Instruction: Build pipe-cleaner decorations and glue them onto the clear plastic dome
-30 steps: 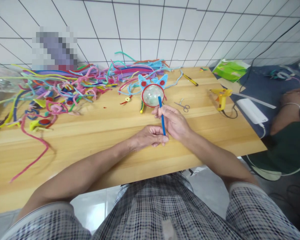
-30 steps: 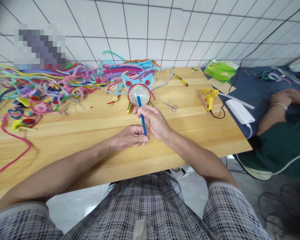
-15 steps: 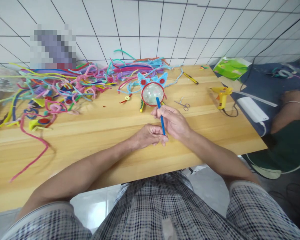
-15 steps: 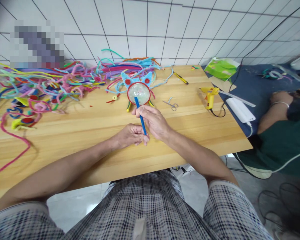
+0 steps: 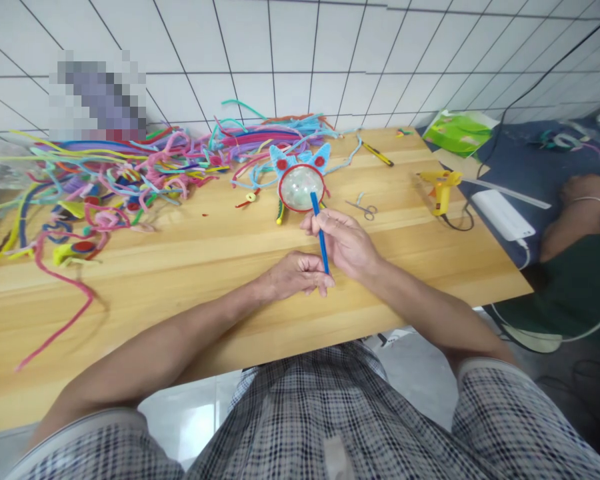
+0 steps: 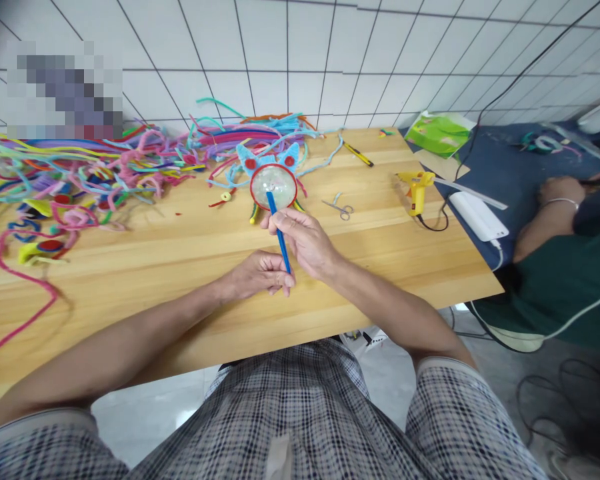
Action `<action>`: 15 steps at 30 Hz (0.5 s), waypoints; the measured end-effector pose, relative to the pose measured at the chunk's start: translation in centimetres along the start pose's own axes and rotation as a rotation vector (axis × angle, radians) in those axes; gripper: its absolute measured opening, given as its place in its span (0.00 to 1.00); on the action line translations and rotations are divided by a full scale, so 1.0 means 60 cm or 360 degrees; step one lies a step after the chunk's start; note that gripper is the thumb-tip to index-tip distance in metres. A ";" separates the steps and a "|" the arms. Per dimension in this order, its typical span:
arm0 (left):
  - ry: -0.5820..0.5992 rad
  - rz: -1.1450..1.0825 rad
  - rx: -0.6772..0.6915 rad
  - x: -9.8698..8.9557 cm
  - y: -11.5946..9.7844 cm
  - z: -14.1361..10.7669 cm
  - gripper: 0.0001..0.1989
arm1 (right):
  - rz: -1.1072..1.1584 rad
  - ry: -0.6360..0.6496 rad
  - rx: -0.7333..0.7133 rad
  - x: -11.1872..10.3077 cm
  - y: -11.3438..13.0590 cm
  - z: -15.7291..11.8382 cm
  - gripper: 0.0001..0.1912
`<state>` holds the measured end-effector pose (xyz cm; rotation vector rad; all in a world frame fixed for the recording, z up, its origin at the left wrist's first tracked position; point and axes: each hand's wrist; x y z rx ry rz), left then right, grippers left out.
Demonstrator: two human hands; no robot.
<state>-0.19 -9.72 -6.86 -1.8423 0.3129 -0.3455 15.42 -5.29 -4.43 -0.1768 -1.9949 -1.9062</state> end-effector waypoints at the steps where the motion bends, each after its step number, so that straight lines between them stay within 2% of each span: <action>1: 0.0000 0.0002 0.0004 0.000 0.001 0.000 0.27 | -0.0013 -0.0004 -0.0001 0.000 0.000 0.000 0.22; 10: -0.0187 -0.0111 0.0193 -0.007 -0.001 0.003 0.31 | -0.0061 -0.0128 -0.0023 -0.007 -0.008 0.007 0.22; 15: -0.0167 -0.0133 0.0109 -0.012 0.002 0.006 0.29 | -0.0077 -0.0129 0.0015 -0.010 -0.011 0.010 0.23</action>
Point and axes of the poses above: each hand's wrist, its own z-axis towards the middle knuckle, its own x-axis out of the palm, y = z × x, and after that the axes turned 14 degrees about -y, right-handed
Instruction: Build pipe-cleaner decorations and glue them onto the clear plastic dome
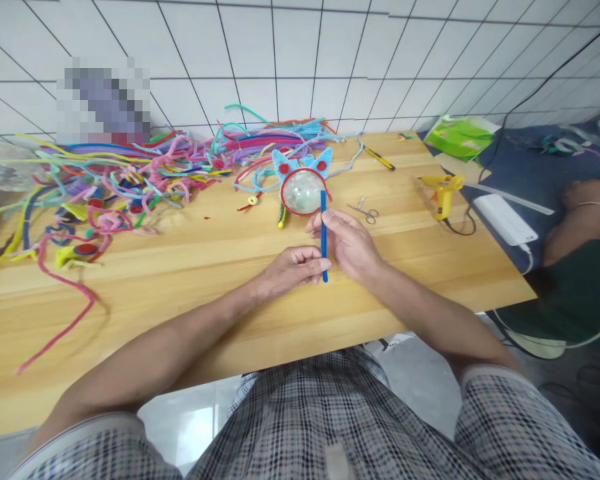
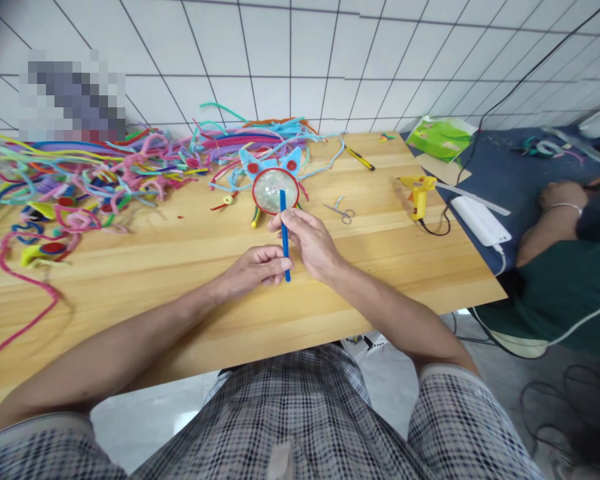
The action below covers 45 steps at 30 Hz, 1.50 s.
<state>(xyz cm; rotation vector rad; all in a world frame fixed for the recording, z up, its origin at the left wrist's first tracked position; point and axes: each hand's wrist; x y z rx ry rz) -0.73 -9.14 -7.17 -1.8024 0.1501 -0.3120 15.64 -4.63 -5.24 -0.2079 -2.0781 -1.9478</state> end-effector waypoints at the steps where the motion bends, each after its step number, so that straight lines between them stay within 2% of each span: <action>1: 0.0007 -0.0021 -0.0027 -0.001 0.000 0.000 0.29 | 0.0003 -0.0005 -0.0013 -0.001 0.002 0.002 0.23; 5: -0.0115 -0.0112 -0.0038 -0.002 0.002 0.001 0.25 | 0.0045 -0.0099 -0.0111 -0.009 0.013 0.014 0.22; 10: -0.0573 -0.0290 0.0162 -0.003 0.004 0.005 0.17 | -0.0011 -0.0335 -0.0142 -0.023 0.029 0.030 0.23; 15: -0.0906 -0.0385 0.0369 -0.012 -0.007 0.011 0.14 | -0.0059 -0.0377 -0.0061 -0.030 0.046 0.032 0.22; 18: -0.1001 -0.0469 0.0402 -0.018 -0.016 0.013 0.15 | -0.0107 -0.0334 -0.0042 -0.027 0.050 0.025 0.22; 23: -0.0999 -0.0657 0.0328 -0.020 -0.021 0.018 0.16 | -0.0172 -0.0308 -0.0165 -0.022 0.043 0.002 0.21; 27: -0.0927 -0.0699 0.0258 -0.015 -0.016 0.017 0.16 | -0.0130 -0.0373 -0.0277 -0.024 0.035 -0.011 0.19; 33: -0.0837 -0.0699 0.0220 -0.010 -0.014 0.013 0.15 | -0.0022 -0.0457 -0.0351 -0.032 0.036 -0.021 0.19; 37: -0.0760 -0.0756 0.0219 -0.011 -0.012 0.013 0.18 | -0.0016 -0.0475 -0.0380 -0.037 0.040 -0.030 0.21; 40: -0.0721 -0.0793 0.0209 -0.011 -0.010 0.014 0.22 | 0.0019 -0.0522 -0.0359 -0.039 0.041 -0.034 0.22; 45: -0.0656 -0.0772 0.0306 0.001 -0.013 0.004 0.27 | 0.0187 -0.0563 -0.0139 -0.033 0.036 -0.044 0.24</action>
Point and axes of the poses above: each hand's wrist, its own z-axis towards the middle knuckle, its own x-axis out of the palm, y = z × x, and after that the axes turned 14 degrees about -y, right-handed
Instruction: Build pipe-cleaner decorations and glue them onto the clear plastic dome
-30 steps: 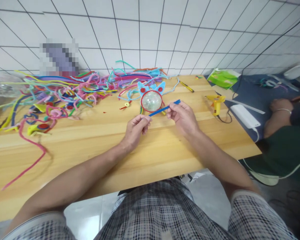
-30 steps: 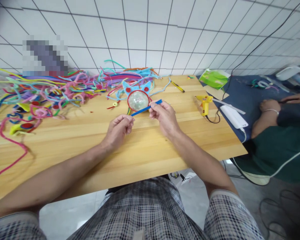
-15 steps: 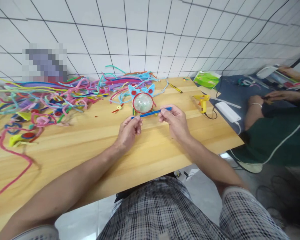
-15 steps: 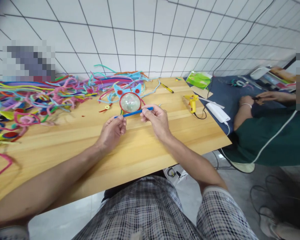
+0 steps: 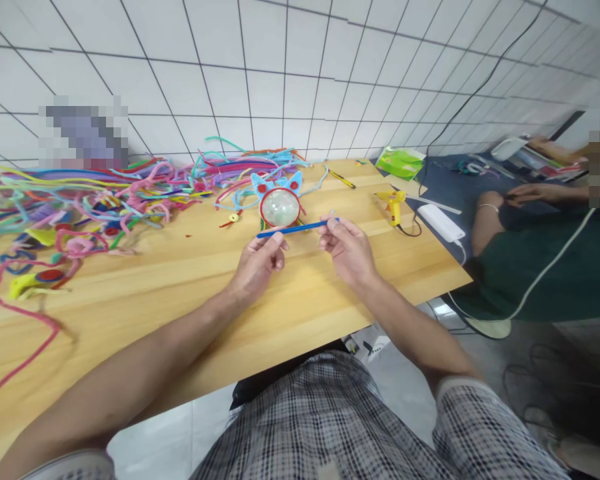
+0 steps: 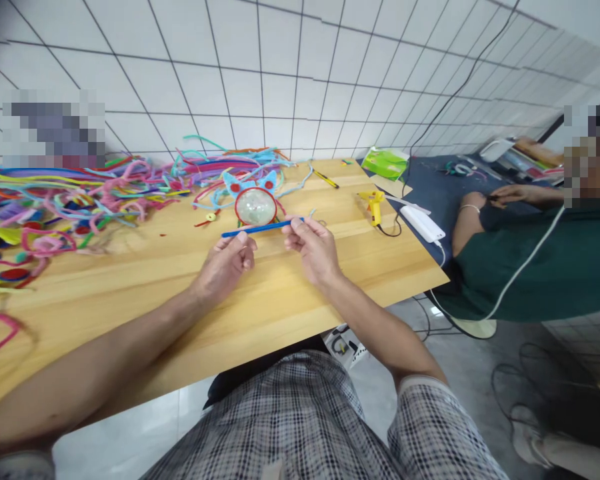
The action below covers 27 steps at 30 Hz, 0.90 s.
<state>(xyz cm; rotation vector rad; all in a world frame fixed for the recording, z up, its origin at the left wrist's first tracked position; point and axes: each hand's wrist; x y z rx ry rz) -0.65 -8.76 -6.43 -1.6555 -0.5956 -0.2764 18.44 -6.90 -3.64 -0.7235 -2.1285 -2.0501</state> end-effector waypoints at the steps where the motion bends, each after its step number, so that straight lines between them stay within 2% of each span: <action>1: 0.0037 -0.0005 -0.0002 0.003 0.000 -0.005 0.28 | 0.0007 0.0007 0.0030 0.002 -0.003 -0.006 0.24; 4: 0.0115 -0.0054 -0.0050 0.011 -0.001 -0.017 0.27 | 0.0000 0.0075 0.0055 0.010 -0.018 -0.028 0.22; 7: 0.0098 -0.0073 -0.0072 0.015 -0.004 -0.022 0.26 | 0.0018 0.0201 0.0084 0.018 -0.032 -0.042 0.21; 12: 0.0024 -0.0075 -0.0111 0.014 -0.010 -0.016 0.26 | 0.0093 0.0349 0.0256 0.020 -0.040 -0.033 0.22; 20: 0.0034 -0.0035 -0.0154 0.012 -0.013 -0.013 0.26 | 0.0147 0.0389 0.0392 0.011 -0.053 -0.014 0.17; 24: 0.0034 -0.0028 -0.0157 0.010 -0.012 -0.007 0.26 | 0.0201 0.0413 0.0461 0.007 -0.056 -0.016 0.21; 27: 0.0063 0.0017 -0.0115 0.006 -0.012 0.000 0.27 | 0.0094 0.0371 0.0469 -0.002 -0.044 -0.013 0.23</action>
Point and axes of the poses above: each hand's wrist, its own z-axis towards the middle knuckle, its own x-axis out of the palm, y = z × x, and after that the axes turned 14 degrees about -y, right-handed
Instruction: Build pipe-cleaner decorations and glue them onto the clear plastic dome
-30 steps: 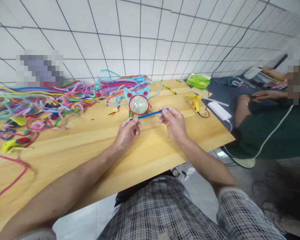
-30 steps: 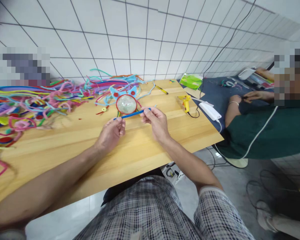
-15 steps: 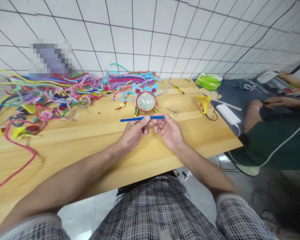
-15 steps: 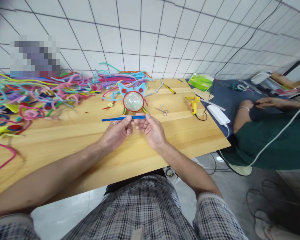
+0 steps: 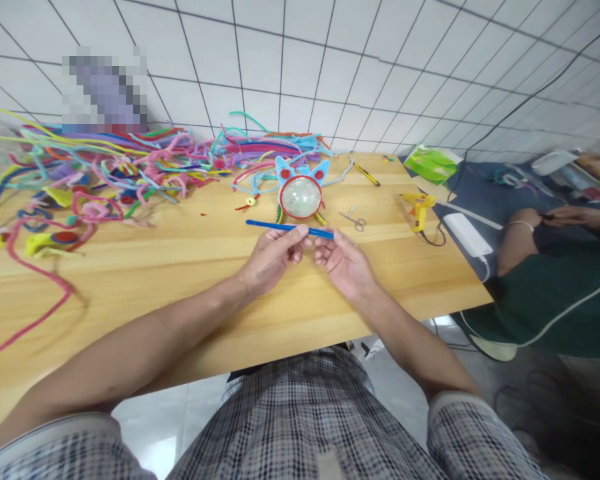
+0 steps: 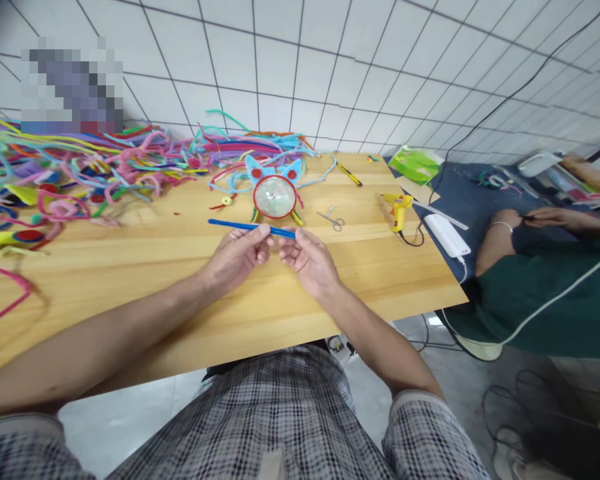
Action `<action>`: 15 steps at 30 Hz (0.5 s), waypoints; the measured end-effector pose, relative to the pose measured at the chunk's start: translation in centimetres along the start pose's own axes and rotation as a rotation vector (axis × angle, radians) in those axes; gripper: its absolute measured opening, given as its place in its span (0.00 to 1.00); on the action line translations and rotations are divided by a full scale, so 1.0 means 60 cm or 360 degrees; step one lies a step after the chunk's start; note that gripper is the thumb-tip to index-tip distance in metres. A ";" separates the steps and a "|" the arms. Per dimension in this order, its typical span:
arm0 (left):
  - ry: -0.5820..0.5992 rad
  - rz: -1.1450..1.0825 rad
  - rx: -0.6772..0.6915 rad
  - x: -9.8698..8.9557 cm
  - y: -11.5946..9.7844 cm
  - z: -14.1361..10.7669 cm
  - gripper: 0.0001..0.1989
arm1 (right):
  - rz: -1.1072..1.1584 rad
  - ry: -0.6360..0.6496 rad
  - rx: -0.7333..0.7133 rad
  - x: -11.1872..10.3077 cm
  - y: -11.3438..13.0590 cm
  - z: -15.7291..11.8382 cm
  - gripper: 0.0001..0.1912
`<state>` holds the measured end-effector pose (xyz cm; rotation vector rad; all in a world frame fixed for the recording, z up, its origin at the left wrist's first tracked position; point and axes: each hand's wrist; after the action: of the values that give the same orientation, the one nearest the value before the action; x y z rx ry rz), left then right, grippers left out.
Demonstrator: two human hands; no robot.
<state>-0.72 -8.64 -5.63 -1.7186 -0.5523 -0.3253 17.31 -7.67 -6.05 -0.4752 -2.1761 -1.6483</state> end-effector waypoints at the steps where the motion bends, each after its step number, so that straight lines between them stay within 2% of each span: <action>1: 0.0044 0.0056 -0.0007 -0.001 -0.001 0.002 0.27 | -0.0072 -0.0021 -0.0015 -0.004 0.009 0.000 0.23; 3: 0.0202 0.0227 -0.0102 -0.003 -0.003 0.003 0.26 | -0.0286 -0.0033 -0.0081 -0.011 0.030 0.002 0.24; 6: 0.0549 0.0528 -0.0382 -0.004 -0.006 -0.002 0.22 | -0.0680 0.0072 -0.0194 -0.012 0.056 0.011 0.23; 10: 0.0939 0.0808 -0.0596 -0.007 -0.005 -0.007 0.18 | -0.0941 0.0243 -0.0201 0.007 0.057 0.025 0.23; 13: 0.1051 0.0873 -0.0589 -0.011 -0.001 -0.005 0.16 | -0.1002 0.0251 -0.0202 0.022 0.045 0.032 0.21; 15: 0.1005 0.0838 -0.0538 -0.014 0.006 -0.002 0.13 | -0.0968 0.0199 -0.0227 0.027 0.040 0.035 0.20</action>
<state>-1.24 -8.98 -6.32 -1.8783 0.4344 -0.5678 16.86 -4.98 -3.80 0.2883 -2.2456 -2.0733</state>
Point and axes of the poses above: each hand's wrist, its own z-axis towards the middle knuckle, its own x-axis out of the palm, y = z × x, and after that the axes turned 14 degrees about -y, right-handed
